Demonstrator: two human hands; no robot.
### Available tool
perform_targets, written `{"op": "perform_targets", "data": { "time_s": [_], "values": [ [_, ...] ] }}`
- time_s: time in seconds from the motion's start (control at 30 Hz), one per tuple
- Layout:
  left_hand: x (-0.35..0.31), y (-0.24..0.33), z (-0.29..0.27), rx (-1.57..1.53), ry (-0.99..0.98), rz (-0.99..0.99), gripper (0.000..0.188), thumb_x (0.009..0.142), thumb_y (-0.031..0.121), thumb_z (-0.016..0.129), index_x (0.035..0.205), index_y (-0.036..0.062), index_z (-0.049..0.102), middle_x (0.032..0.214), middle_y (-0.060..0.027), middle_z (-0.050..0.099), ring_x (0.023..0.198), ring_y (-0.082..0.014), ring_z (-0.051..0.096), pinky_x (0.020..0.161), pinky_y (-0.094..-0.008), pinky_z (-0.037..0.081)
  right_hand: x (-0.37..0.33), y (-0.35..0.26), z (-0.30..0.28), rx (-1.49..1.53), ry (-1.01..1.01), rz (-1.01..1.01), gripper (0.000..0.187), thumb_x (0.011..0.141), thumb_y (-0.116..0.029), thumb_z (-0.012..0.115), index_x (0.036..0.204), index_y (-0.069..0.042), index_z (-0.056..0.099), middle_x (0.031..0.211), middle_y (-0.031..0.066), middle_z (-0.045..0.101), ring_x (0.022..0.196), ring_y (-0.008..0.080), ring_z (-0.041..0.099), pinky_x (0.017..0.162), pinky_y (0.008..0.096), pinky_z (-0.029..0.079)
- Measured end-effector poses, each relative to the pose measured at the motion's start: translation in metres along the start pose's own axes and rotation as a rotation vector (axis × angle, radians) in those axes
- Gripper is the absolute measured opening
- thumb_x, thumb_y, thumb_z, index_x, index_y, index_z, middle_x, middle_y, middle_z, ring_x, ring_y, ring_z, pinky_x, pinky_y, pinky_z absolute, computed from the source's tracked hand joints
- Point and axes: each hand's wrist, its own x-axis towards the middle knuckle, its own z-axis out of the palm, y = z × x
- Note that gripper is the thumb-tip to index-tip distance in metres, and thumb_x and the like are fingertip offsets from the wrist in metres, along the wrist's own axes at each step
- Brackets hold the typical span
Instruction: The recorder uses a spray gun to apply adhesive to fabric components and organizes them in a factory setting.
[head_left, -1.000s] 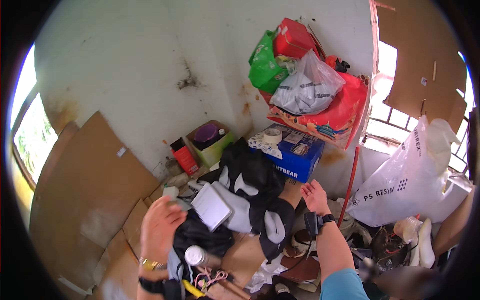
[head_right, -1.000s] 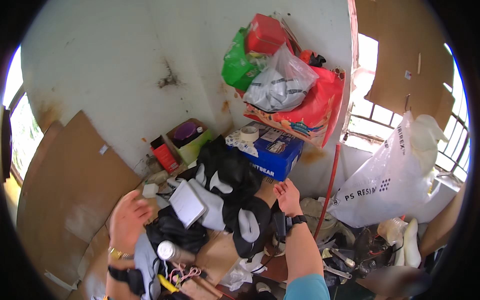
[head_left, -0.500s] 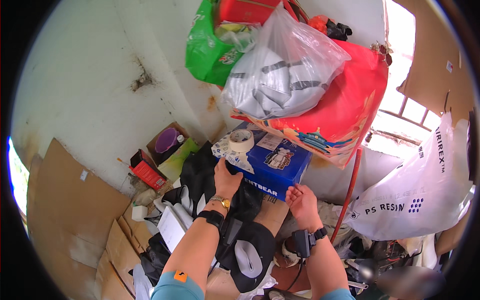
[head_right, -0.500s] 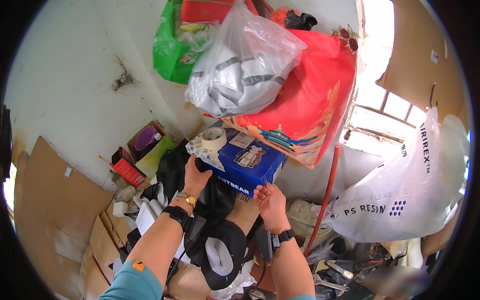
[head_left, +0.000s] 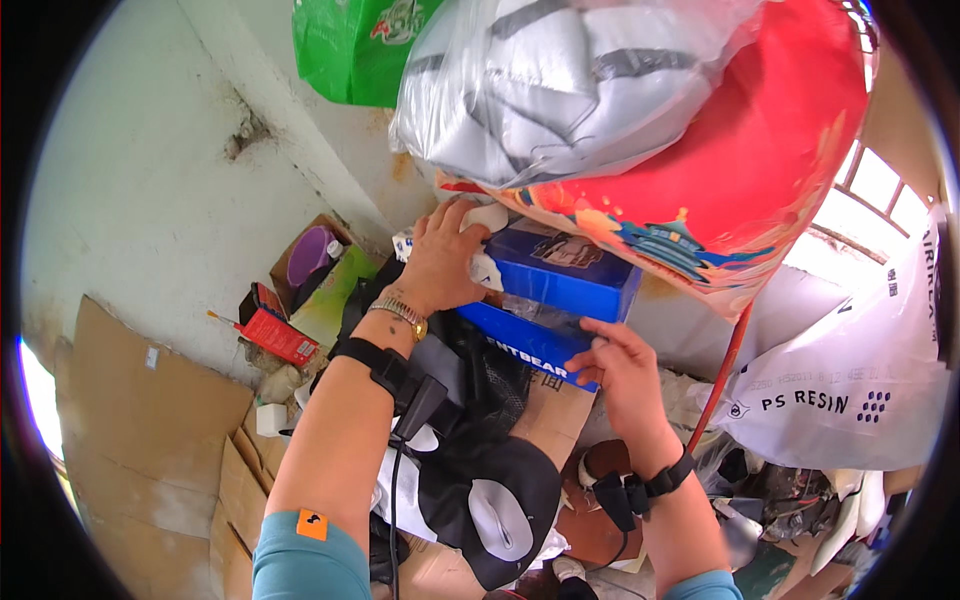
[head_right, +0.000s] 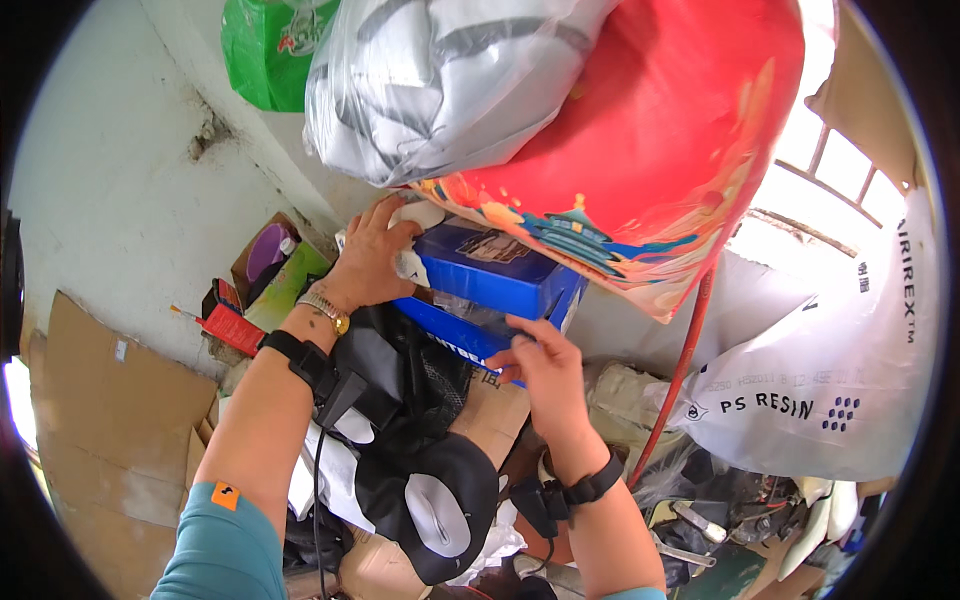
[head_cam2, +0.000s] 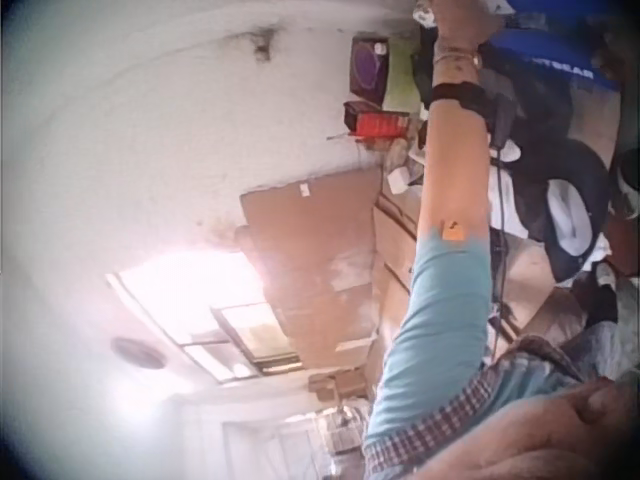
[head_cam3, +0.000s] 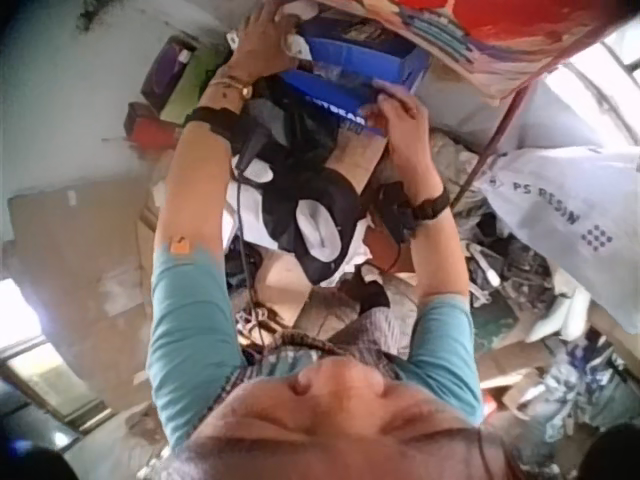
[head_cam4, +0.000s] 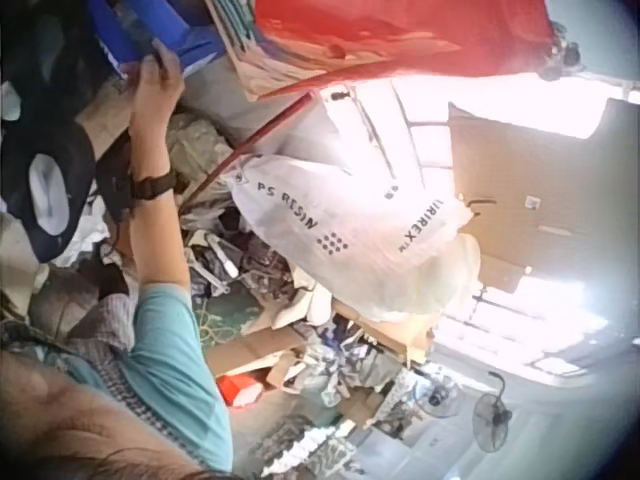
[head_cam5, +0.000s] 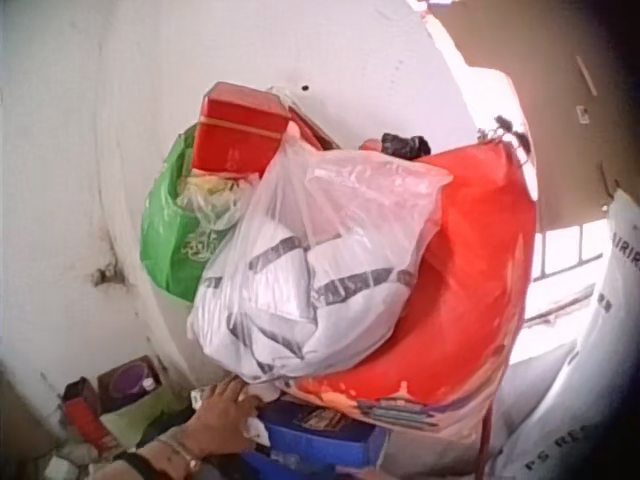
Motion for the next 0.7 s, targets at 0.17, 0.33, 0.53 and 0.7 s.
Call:
{"op": "perform_targets", "data": {
  "time_s": [0.17, 0.33, 0.53, 0.7],
  "values": [
    [0.003, -0.006, -0.004, -0.024, 0.023, 0.0, 0.053, 0.049, 0.024, 0.074, 0.098, 0.0077, 0.06, 0.124, -0.0168, 0.042, 0.118, -0.0341, 0.039, 0.096, -0.0441, 0.032, 0.006, 0.021, 0.018, -1.091, -0.003, -0.694, 0.034, 0.076, 0.003, 0.05, 0.109, 0.001, 0.053, 0.104, 0.0224, 0.056, 0.084, 0.0401, 0.058, 0.073, 0.0401, 0.049],
    [0.005, -0.015, -0.017, -0.01, 0.032, 0.058, 0.049, 0.048, 0.025, 0.075, 0.091, 0.0062, 0.06, 0.123, -0.0156, 0.043, 0.119, -0.032, 0.039, 0.096, -0.0473, 0.032, -0.004, 0.018, 0.007, -1.372, -0.124, -0.498, 0.037, 0.072, -0.002, 0.054, 0.108, -0.001, 0.053, 0.1, 0.0158, 0.058, 0.075, 0.0348, 0.06, 0.061, 0.0408, 0.05],
    [0.008, -0.018, -0.012, -0.044, 0.008, 0.045, 0.049, 0.049, 0.024, 0.075, 0.092, 0.0055, 0.06, 0.121, -0.0149, 0.044, 0.117, -0.0319, 0.041, 0.099, -0.0489, 0.03, 0.044, 0.009, 0.039, -1.648, -0.055, -0.784, 0.025, 0.074, -0.003, 0.055, 0.098, 0.004, 0.058, 0.093, 0.0185, 0.061, 0.069, 0.034, 0.06, 0.061, 0.0403, 0.05],
    [0.006, -0.023, -0.007, -0.035, 0.03, 0.036, 0.049, 0.049, 0.022, 0.073, 0.093, 0.0049, 0.06, 0.12, -0.0159, 0.045, 0.113, -0.0315, 0.044, 0.098, -0.0463, 0.031, 0.081, -0.002, 0.029, -1.372, -0.378, -0.033, 0.02, 0.08, -0.018, 0.057, 0.086, 0.001, 0.062, 0.074, 0.0192, 0.059, 0.073, 0.0299, 0.06, 0.062, 0.0351, 0.047]
  ]
}}
